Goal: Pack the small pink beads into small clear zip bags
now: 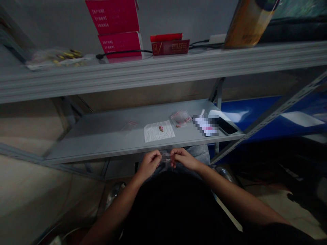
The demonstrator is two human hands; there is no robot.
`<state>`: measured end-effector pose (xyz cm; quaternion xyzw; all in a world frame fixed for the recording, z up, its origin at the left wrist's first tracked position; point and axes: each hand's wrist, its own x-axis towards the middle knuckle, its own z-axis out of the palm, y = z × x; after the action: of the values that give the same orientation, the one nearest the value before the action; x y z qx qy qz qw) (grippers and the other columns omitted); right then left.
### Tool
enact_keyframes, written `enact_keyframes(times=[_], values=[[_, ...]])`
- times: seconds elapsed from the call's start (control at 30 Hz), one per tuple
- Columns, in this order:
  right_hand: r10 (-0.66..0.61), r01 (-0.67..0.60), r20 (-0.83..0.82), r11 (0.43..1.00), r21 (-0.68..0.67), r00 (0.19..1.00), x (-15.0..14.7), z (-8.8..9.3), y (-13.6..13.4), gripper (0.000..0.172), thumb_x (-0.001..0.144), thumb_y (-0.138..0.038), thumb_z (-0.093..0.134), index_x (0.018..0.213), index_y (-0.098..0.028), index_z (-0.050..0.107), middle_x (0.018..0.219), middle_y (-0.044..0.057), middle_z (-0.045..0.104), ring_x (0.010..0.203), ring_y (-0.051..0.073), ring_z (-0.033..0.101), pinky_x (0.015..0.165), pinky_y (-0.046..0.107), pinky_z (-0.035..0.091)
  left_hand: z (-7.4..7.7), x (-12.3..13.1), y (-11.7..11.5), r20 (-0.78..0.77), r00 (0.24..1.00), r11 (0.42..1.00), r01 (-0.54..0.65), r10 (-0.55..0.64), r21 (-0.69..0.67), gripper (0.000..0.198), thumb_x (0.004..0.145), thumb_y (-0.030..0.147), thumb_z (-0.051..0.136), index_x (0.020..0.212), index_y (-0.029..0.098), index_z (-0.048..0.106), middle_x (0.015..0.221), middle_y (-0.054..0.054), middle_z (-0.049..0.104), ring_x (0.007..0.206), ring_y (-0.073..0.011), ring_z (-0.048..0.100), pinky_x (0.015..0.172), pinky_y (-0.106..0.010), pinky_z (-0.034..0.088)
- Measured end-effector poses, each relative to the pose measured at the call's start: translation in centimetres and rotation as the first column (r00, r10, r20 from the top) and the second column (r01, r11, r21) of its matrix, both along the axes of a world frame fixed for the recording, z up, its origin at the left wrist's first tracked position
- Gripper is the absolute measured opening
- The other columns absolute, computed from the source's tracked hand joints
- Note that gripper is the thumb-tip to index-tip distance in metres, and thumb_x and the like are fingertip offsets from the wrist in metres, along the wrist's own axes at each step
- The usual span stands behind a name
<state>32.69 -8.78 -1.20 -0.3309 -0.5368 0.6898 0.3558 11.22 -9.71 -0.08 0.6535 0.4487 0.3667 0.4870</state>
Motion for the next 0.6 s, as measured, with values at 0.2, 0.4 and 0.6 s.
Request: enact_keyframes(times=[0.2, 0.4, 0.6], values=[[0.063, -0.067, -0.085, 0.997, -0.042, 0.994, 0.3, 0.3, 0.0, 0.022, 0.088, -0.037, 0.070, 0.078, -0.018, 0.067, 0.071, 0.004, 0.069, 0.063, 0.014, 0.063, 0.061, 0.026, 0.051, 0.4, -0.2, -0.4, -0.019, 0.997, 0.974, 0.071, -0.068, 0.214, 0.058, 0.081, 0.033, 0.080, 0.135, 0.027, 0.059, 0.139, -0.012, 0.062, 0.127, -0.0291, 0.059, 0.110, -0.047, 0.045], [0.084, -0.093, -0.122, 0.993, -0.076, 0.989, 0.6, 0.5, -0.1, 0.034, 0.086, -0.050, 0.077, 0.080, -0.017, 0.068, 0.069, 0.001, 0.066, 0.056, 0.010, 0.057, 0.057, 0.024, 0.048, -0.3, 0.6, -1.1, -0.089, 0.988, 0.970, 0.144, -0.129, 0.195, 0.070, 0.080, 0.034, 0.083, 0.144, 0.030, 0.056, 0.146, -0.014, 0.061, 0.133, -0.0331, 0.058, 0.117, -0.056, 0.040], [0.036, -0.044, -0.100, 0.996, -0.082, 0.994, 0.4, 0.3, -0.1, 0.024, 0.085, -0.040, 0.075, 0.079, -0.018, 0.068, 0.064, 0.001, 0.066, 0.054, 0.011, 0.056, 0.056, 0.024, 0.046, -0.9, 0.8, -0.9, 0.088, 0.992, 0.995, 0.089, -0.094, 0.050, 0.053, 0.086, 0.036, 0.075, 0.136, 0.026, 0.062, 0.132, -0.012, 0.069, 0.119, -0.0297, 0.066, 0.099, -0.048, 0.055]])
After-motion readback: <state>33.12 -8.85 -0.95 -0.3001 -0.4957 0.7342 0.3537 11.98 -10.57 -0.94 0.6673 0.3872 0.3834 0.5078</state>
